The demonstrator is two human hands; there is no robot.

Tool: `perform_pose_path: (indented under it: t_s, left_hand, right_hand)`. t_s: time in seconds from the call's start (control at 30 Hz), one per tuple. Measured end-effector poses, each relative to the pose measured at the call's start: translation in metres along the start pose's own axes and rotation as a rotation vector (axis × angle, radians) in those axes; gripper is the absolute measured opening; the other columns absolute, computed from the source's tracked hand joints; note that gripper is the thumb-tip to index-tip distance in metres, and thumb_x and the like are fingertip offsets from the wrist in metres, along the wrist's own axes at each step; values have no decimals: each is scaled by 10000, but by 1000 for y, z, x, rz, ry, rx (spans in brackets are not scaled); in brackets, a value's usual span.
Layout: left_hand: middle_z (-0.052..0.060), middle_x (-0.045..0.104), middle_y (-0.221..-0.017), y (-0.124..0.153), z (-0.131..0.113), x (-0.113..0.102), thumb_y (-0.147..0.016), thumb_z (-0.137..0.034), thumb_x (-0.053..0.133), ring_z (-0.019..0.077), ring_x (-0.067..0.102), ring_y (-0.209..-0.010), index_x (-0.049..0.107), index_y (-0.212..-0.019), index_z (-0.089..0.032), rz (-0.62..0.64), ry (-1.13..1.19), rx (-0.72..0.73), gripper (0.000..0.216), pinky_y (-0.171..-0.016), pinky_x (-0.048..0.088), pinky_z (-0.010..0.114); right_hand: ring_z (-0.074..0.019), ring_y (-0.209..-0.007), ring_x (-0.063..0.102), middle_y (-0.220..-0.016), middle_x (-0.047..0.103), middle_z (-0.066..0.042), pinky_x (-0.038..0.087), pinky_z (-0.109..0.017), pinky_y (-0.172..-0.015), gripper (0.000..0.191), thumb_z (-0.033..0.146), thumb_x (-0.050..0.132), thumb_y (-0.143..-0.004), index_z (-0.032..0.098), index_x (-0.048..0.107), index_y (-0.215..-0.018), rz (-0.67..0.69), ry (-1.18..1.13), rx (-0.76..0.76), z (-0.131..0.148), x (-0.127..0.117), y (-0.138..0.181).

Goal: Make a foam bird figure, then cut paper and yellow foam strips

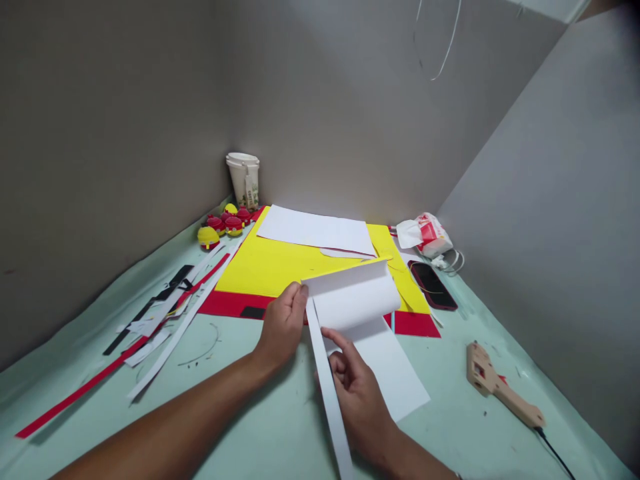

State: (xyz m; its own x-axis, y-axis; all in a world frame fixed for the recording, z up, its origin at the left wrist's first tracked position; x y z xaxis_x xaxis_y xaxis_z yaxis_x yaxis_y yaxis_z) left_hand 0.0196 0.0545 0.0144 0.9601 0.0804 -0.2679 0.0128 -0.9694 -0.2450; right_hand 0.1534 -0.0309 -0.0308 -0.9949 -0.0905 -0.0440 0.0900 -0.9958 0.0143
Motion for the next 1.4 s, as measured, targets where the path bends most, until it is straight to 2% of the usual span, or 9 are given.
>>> perform_pose_path:
  t_s: [0.33, 0.97, 1.17, 1.4]
  left_hand:
    - [-55, 415, -584, 2, -1, 1, -952, -453, 404, 141, 424, -560, 402, -678, -229, 8, 31, -28, 354, -564, 329, 267]
    - [-58, 408, -599, 2, 1, 1, -953, -458, 414, 133, 418, -560, 389, -674, -229, 7, 63, -49, 362, -555, 337, 262]
    - [-58, 411, -599, -1, 3, -2, -940, -463, 436, 129, 407, -540, 422, -694, -229, -35, 84, -53, 340, -528, 332, 255]
    - [-54, 409, -617, -1, 2, -2, -948, -435, 419, 131, 411, -564, 416, -703, -227, -24, 63, -25, 322, -546, 332, 254]
  right_hand:
    - [-113, -602, 357, -703, 380, 61, 324, -222, -546, 494, 370, 586, -885, 257, 513, -1360, 10, -53, 46, -1, 1, 1]
    - [-115, -610, 363, -715, 390, 55, 327, -223, -550, 507, 406, 600, -877, 255, 526, -1355, 19, -99, 84, 3, 2, 2]
    - [-114, -607, 361, -691, 388, 60, 316, -220, -551, 466, 370, 599, -877, 241, 560, -1323, 21, -71, 85, 5, 2, 1]
    - [-111, -616, 377, -702, 418, 55, 328, -217, -560, 476, 327, 590, -885, 239, 538, -1350, 19, -62, 67, 3, 2, 3]
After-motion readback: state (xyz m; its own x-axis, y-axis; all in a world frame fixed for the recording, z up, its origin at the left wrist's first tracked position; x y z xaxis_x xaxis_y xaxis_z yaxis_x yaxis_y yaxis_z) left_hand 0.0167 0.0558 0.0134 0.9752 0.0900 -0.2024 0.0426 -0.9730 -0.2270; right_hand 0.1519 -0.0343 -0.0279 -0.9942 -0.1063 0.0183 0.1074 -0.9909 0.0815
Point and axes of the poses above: each hand's wrist, its own y-axis away from the middle knuckle, its own x-axis out of the palm, z = x × y, the point moved 4 cm from there along -y, towards the middle knuckle
